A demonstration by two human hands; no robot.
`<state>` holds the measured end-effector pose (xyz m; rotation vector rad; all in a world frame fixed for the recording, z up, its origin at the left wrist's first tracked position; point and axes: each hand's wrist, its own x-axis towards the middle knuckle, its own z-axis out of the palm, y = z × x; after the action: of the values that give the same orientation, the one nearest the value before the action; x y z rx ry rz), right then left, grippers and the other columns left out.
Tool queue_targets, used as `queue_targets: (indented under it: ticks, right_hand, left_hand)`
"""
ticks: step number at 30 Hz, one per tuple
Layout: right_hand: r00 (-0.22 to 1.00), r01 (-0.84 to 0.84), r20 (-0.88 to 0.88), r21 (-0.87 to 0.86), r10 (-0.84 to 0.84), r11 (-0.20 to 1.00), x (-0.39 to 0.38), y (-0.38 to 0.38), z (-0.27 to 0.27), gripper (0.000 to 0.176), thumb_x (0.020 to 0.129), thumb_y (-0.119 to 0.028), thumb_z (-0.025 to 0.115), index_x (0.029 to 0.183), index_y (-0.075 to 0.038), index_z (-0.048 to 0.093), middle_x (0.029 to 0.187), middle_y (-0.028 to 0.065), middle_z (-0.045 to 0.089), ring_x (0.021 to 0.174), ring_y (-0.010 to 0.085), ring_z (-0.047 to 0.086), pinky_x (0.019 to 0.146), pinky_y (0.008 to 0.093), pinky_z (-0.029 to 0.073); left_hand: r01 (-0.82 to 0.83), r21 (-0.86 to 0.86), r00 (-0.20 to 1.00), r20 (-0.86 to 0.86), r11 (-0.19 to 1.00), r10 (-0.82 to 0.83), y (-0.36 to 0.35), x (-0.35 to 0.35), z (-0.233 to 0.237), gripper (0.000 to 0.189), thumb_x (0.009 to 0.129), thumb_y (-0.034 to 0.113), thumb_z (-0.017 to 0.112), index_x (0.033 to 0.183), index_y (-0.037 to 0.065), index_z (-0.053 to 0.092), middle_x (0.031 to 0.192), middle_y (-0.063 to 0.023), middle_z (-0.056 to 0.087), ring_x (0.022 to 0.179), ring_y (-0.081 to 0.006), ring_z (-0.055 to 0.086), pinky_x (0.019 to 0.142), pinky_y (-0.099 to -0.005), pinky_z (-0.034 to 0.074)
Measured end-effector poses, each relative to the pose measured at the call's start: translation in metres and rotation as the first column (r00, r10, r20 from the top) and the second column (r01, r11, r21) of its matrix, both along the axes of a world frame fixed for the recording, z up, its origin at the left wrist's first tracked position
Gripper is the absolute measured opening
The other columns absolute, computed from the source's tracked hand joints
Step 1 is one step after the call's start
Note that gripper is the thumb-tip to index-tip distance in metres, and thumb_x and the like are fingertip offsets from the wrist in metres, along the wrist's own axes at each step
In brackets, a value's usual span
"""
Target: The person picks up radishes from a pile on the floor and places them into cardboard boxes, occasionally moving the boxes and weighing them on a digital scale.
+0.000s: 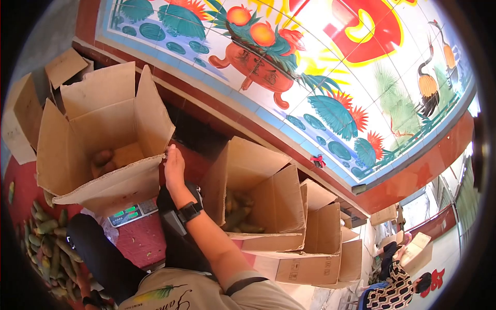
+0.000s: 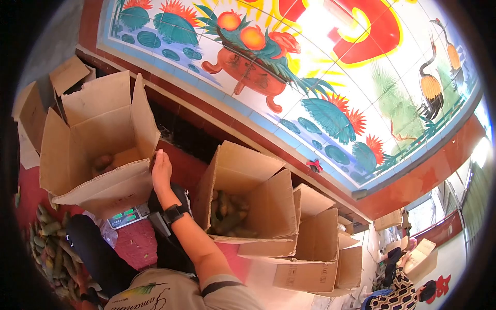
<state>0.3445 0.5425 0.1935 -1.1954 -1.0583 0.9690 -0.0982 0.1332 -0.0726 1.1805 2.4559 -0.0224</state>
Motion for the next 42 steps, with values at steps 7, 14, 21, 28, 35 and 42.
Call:
queue_targets:
  ticks: [7,14,21,28,35,42]
  right_hand:
    - [0.999,0.012,-0.044,-0.035,-0.014,0.999,0.003,-0.008,0.017,0.041,0.092,-0.032,0.034,0.088,0.003,0.056,0.077,0.0084,0.057,0.071,0.0167,0.052,0.065,0.0288,0.041]
    - [0.997,-0.059,-0.058,-0.063,0.056,0.996,0.006,-0.008,0.014,0.040,0.091,-0.037,0.034,0.097,-0.004,0.055,0.091,0.0033,0.058,0.080,0.0108,0.052,0.065,0.0244,0.040]
    - [0.978,-0.060,-0.205,-0.092,0.040,0.994,0.016,-0.007,0.011,0.024,0.089,-0.032,0.041,0.080,-0.012,0.051,0.073,-0.0011,0.049,0.063,0.0092,0.047,0.058,0.0241,0.039]
    - [0.974,-0.084,-0.224,-0.228,0.032,0.970,0.025,-0.006,0.026,0.022,0.086,-0.026,0.043,0.093,-0.007,0.052,0.090,0.0045,0.053,0.087,0.0156,0.050,0.076,0.0300,0.039]
    - [0.988,-0.094,-0.137,-0.148,0.074,0.985,0.022,-0.008,0.028,0.044,0.091,-0.043,0.034,0.102,-0.003,0.050,0.101,0.0061,0.055,0.090,0.0134,0.052,0.077,0.0250,0.038]
    - [0.984,-0.124,-0.148,-0.138,0.104,0.983,0.025,-0.006,0.029,0.046,0.091,-0.042,0.035,0.107,-0.001,0.050,0.101,0.0067,0.055,0.091,0.0152,0.051,0.080,0.0273,0.036]
  left_hand:
    - [-0.041,-0.086,0.979,0.196,0.995,0.057,-0.032,0.009,-0.023,0.036,0.080,0.028,0.047,0.108,0.005,0.049,0.113,-0.0157,0.050,0.101,-0.0333,0.050,0.084,-0.0387,0.040]
    - [-0.117,-0.086,0.957,0.256,0.989,0.135,-0.021,0.040,-0.001,0.033,0.081,0.023,0.046,0.110,0.008,0.050,0.112,-0.0114,0.051,0.105,-0.0271,0.048,0.086,-0.0358,0.039]
    - [-0.166,-0.080,0.943,0.277,0.983,0.182,-0.042,0.048,-0.024,0.035,0.079,0.014,0.047,0.114,0.009,0.049,0.115,-0.0096,0.051,0.109,-0.0223,0.046,0.091,-0.0333,0.036]
    - [-0.630,0.277,0.743,0.486,0.726,0.460,-0.022,0.060,0.008,0.032,0.075,0.011,0.057,0.104,0.005,0.048,0.092,-0.0134,0.060,0.090,-0.0273,0.057,0.077,-0.0348,0.045]
    - [-0.396,0.839,0.880,0.231,0.373,0.415,0.043,-0.021,0.185,0.074,0.074,0.008,0.059,0.135,0.011,0.019,0.089,-0.0157,0.055,0.081,-0.0274,0.055,0.071,-0.0360,0.044]
    - [-0.110,0.988,0.880,0.047,0.107,0.472,0.069,-0.042,0.378,0.056,0.080,0.007,0.053,0.130,0.011,0.029,0.106,-0.0148,0.057,0.090,-0.0228,0.058,0.077,-0.0301,0.046]
